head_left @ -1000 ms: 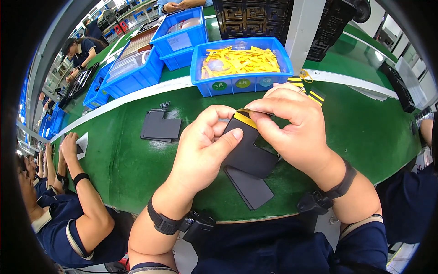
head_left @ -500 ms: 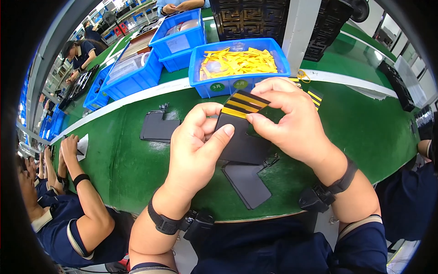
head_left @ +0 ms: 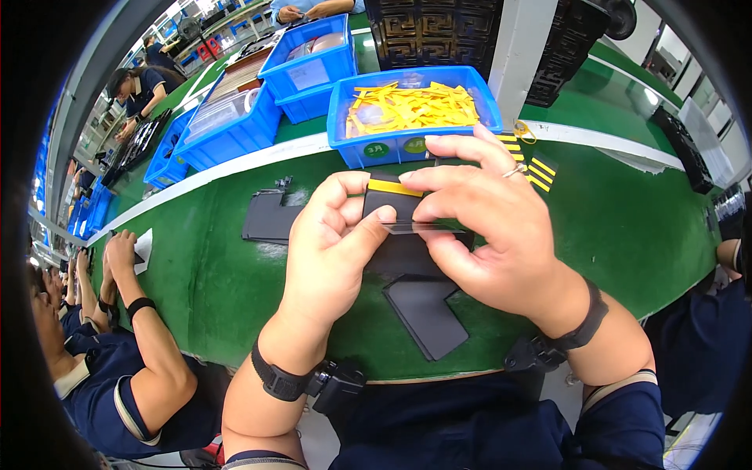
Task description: Applying adhesive strips or yellow tape to black plastic housings for electronic components on a production line.
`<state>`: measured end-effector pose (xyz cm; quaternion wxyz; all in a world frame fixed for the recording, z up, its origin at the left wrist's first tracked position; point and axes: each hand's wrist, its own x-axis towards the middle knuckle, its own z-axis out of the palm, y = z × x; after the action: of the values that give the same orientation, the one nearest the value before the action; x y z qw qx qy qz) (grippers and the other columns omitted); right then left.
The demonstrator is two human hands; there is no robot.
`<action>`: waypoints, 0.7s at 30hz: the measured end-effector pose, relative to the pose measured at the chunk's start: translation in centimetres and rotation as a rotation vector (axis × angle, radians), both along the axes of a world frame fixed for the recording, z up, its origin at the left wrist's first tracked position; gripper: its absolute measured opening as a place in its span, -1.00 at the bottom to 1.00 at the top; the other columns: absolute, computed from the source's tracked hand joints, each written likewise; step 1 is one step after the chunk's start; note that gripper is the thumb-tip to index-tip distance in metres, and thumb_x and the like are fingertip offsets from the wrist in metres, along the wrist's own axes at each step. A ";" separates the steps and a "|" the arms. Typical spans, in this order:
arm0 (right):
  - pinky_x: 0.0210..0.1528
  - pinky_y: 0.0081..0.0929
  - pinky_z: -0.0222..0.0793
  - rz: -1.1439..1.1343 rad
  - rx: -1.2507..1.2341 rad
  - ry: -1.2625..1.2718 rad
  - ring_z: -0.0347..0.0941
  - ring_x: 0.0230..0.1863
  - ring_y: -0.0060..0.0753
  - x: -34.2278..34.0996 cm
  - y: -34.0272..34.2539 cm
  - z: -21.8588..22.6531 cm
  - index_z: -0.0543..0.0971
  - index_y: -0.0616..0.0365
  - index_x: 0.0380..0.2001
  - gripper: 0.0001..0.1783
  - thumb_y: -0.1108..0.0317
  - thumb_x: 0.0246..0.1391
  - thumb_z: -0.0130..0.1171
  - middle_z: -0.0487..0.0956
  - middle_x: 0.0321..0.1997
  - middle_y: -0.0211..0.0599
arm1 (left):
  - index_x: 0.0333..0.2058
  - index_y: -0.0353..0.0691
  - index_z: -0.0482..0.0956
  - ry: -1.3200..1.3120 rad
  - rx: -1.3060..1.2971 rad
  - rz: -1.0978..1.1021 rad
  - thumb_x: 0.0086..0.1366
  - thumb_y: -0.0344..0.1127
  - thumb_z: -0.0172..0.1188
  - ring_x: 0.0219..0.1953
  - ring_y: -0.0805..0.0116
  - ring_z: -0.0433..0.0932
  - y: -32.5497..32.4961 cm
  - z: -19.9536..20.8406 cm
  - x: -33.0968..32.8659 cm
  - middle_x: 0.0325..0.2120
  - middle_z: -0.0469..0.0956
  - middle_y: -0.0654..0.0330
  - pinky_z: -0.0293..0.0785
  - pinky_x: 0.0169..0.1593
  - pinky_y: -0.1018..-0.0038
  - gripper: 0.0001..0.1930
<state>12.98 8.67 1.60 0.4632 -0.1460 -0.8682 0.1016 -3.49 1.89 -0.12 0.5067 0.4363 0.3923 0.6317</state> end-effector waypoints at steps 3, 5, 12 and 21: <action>0.19 -0.05 0.12 -0.040 0.019 0.026 0.43 -0.01 -0.15 0.0 0.2 -0.2 0.55 0.08 -0.53 -0.82 0.57 -0.30 0.25 0.61 -0.27 -0.39 | -0.07 -0.38 0.30 0.011 0.033 0.049 0.24 -0.55 0.07 -0.25 0.57 0.49 -0.1 0.1 0.4 -0.25 0.55 0.13 0.41 -0.18 0.65 -0.71; 0.18 -0.09 0.13 -0.057 -0.028 0.023 0.44 -0.04 -0.17 0.2 0.4 -0.1 0.55 0.10 -0.51 -0.82 0.57 -0.29 0.25 0.61 -0.29 -0.38 | -0.07 -0.33 0.31 0.209 0.102 0.158 0.22 -0.53 0.09 -0.31 0.57 0.51 -0.2 -0.2 0.7 -0.28 0.58 0.15 0.41 -0.22 0.65 -0.70; -0.08 -0.26 0.34 0.123 -0.093 0.107 0.44 -0.16 -0.14 -0.4 0.4 -0.3 0.53 0.16 -0.50 -0.81 0.56 -0.32 0.26 0.55 -0.43 -0.31 | -0.01 -0.27 0.34 0.509 0.179 0.146 0.18 -0.54 0.11 -0.42 0.62 0.49 -0.3 -0.4 1.1 -0.41 0.61 0.21 0.38 -0.36 0.64 -0.62; -0.34 -0.37 0.33 -0.059 -0.268 0.238 0.44 -0.43 -0.18 -0.5 0.7 -0.9 0.53 0.22 -0.47 -0.88 0.57 -0.19 0.19 0.52 -0.51 -0.21 | -0.06 -0.39 0.32 0.030 0.078 0.040 0.25 -0.54 0.03 -0.20 0.50 0.50 0.0 0.0 0.4 -0.21 0.55 0.10 0.43 -0.10 0.59 -0.72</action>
<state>12.53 9.38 0.71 0.5418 -0.2187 -0.7813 0.2193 -3.09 1.86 -0.09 0.4706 0.4574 0.3836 0.6498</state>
